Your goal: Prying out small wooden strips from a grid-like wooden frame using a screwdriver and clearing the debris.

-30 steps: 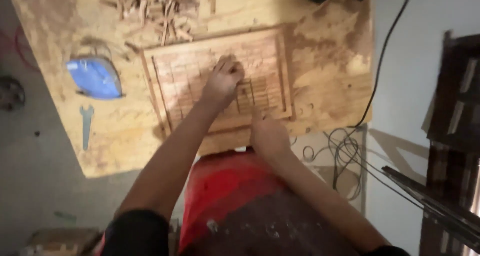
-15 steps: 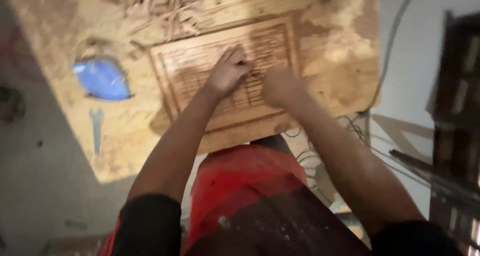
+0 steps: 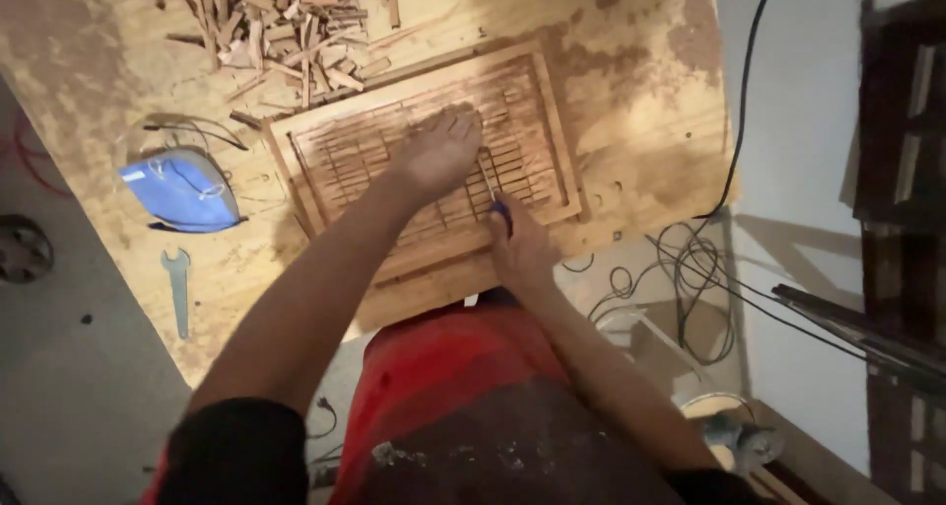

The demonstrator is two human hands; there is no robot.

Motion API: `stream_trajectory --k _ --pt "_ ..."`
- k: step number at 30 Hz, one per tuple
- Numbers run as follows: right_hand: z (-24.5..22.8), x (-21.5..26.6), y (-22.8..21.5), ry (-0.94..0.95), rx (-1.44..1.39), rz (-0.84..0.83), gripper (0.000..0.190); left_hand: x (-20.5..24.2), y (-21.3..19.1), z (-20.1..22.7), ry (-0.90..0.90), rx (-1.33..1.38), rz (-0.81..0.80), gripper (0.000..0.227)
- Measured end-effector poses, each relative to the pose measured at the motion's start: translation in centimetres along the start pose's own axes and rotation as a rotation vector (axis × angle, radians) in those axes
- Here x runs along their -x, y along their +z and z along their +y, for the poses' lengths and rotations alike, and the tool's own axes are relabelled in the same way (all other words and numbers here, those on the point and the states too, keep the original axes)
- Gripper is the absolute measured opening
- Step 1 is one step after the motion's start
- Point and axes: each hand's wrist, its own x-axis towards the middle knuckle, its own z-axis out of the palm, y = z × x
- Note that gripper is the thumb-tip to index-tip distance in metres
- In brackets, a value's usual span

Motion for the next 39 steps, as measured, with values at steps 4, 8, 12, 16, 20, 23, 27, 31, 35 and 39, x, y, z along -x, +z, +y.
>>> stream_trajectory --k 4,8,12,16,20,23,27,31,35,39 --pt "-0.1 -2.4 -3.6 0.218 -0.414 -0.283 0.052 -1.4 6.7 -0.2 0.05 -0.132 0.156 0.022" --pt "1.8 -3.0 -6.7 0.102 -0.411 -0.404 0.054 -1.9 12.0 -0.1 0.055 -0.308 0.3 0.013" --pt "1.5 -2.8 -11.4 0.138 -0.252 -0.471 0.048 -2.5 5.7 1.4 -0.025 -0.149 -0.216 0.017" --pt "-0.2 -6.1 -15.1 0.115 -0.052 -0.578 0.042 -4.3 0.6 1.8 0.005 -0.094 -0.359 0.021" --pt "1.5 -7.9 -14.3 -0.002 0.103 -0.628 0.038 -6.5 -3.2 2.8 0.012 -0.079 -0.499 0.027" --pt "-3.8 -12.0 -19.4 -0.122 0.313 -0.842 0.06 -7.8 -9.4 4.8 -0.383 0.187 -0.658 0.038" --pt "1.7 -20.0 -10.1 -0.537 0.551 -0.993 0.031 -7.7 -8.4 3.8 -0.526 0.344 -0.716 0.044" --pt "-2.1 -20.6 -12.1 -0.433 0.545 -0.994 0.023 -7.2 -10.1 2.9 -0.711 0.544 -0.629 0.049" --pt "-4.9 -11.9 -16.0 -0.261 0.386 -1.018 0.082 -2.8 -19.6 -0.9 -0.581 0.736 -0.403 0.036" --pt "0.0 -5.0 -10.0 0.13 0.274 -0.82 0.043 0.1 -18.5 -8.9 -0.743 0.485 -0.482 0.05"
